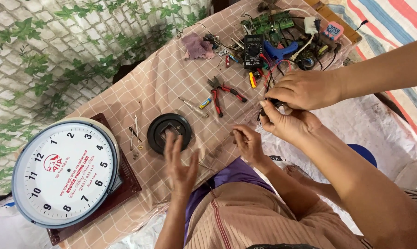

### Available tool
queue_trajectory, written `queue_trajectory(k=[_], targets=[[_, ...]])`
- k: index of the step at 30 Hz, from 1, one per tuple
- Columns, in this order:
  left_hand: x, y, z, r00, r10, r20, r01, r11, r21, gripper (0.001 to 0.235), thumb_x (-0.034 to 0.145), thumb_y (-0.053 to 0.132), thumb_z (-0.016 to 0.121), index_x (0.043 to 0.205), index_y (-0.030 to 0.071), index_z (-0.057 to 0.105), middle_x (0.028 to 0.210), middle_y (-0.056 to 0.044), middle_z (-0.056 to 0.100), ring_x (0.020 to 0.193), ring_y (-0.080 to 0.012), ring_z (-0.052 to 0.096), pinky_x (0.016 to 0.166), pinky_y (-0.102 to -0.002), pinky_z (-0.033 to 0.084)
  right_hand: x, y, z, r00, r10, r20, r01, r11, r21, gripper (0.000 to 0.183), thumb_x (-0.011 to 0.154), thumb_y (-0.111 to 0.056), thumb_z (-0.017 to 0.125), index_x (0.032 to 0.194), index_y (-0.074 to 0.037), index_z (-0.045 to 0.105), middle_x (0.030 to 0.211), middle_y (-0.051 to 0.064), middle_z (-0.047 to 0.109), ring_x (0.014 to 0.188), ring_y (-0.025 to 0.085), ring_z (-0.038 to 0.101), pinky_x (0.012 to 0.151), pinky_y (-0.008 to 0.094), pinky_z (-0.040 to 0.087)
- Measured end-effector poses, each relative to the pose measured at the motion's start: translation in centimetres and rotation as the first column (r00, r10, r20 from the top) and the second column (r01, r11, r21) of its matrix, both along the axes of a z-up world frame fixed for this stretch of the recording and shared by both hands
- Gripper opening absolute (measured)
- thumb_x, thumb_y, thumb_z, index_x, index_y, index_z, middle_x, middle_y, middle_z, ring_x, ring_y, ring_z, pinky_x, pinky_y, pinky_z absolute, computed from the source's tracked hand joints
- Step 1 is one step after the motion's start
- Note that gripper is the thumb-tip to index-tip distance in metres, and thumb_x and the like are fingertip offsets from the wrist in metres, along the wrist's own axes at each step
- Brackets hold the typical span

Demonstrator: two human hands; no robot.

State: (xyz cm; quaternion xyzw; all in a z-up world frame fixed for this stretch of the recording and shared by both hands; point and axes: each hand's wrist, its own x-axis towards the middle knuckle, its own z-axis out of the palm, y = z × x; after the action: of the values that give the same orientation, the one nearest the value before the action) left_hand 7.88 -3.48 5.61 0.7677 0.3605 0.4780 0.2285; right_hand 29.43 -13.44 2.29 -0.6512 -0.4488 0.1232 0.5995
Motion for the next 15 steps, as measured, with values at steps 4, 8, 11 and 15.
queue_trajectory(k=[4, 8, 11, 15], targets=[[2.5, -2.0, 1.6, 0.945, -0.226, 0.236, 0.277, 0.937, -0.213, 0.061, 0.092, 0.023, 0.076, 0.147, 0.008, 0.053, 0.154, -0.024, 0.045, 0.143, -0.0446, 0.043, 0.111, -0.059, 0.044, 0.2, -0.5, 1.6, 0.983, -0.043, -0.177, 0.056, 0.996, 0.067, 0.016, 0.1, -0.001, 0.059, 0.107, -0.001, 0.073, 0.08, 0.015, 0.074, 0.056, 0.015, 0.066, 0.048, 0.027, 0.055], [3.9, -3.7, 0.9, 0.808, -0.287, 0.514, 0.544, 0.699, -0.464, 0.066, 0.093, 0.011, 0.076, 0.152, 0.004, 0.048, 0.146, -0.022, 0.057, 0.135, -0.032, 0.051, 0.111, -0.049, 0.044, 1.6, -0.7, 0.8, 0.973, -0.088, -0.212, 0.12, 0.983, 0.14, 0.016, 0.105, -0.004, 0.056, 0.104, 0.002, 0.071, 0.072, 0.015, 0.07, 0.049, 0.017, 0.064, 0.043, 0.027, 0.053], [4.3, -3.8, 0.0, 0.753, -0.231, 0.616, 0.619, 0.564, -0.546, 0.065, 0.092, 0.008, 0.075, 0.152, 0.007, 0.049, 0.139, -0.014, 0.063, 0.13, -0.0233, 0.057, 0.111, -0.039, 0.045, 2.6, -1.3, -1.3, 0.919, -0.175, -0.352, 0.21, 0.976, 0.064, 0.017, 0.107, -0.01, 0.057, 0.099, -0.001, 0.07, 0.074, 0.012, 0.071, 0.052, 0.016, 0.067, 0.045, 0.026, 0.056], [4.5, -4.4, -0.7, 0.729, -0.222, 0.647, 0.648, 0.527, -0.549, 0.062, 0.096, 0.009, 0.072, 0.152, 0.002, 0.047, 0.145, -0.02, 0.058, 0.134, -0.0294, 0.054, 0.111, -0.041, 0.044, 8.8, -1.5, 18.3, -0.609, -0.124, -0.784, 0.068, 0.976, -0.207, 0.044, 0.091, -0.019, 0.081, 0.125, -0.012, 0.054, 0.128, 0.008, 0.051, 0.111, 0.028, 0.058, 0.086, 0.036, 0.069]])
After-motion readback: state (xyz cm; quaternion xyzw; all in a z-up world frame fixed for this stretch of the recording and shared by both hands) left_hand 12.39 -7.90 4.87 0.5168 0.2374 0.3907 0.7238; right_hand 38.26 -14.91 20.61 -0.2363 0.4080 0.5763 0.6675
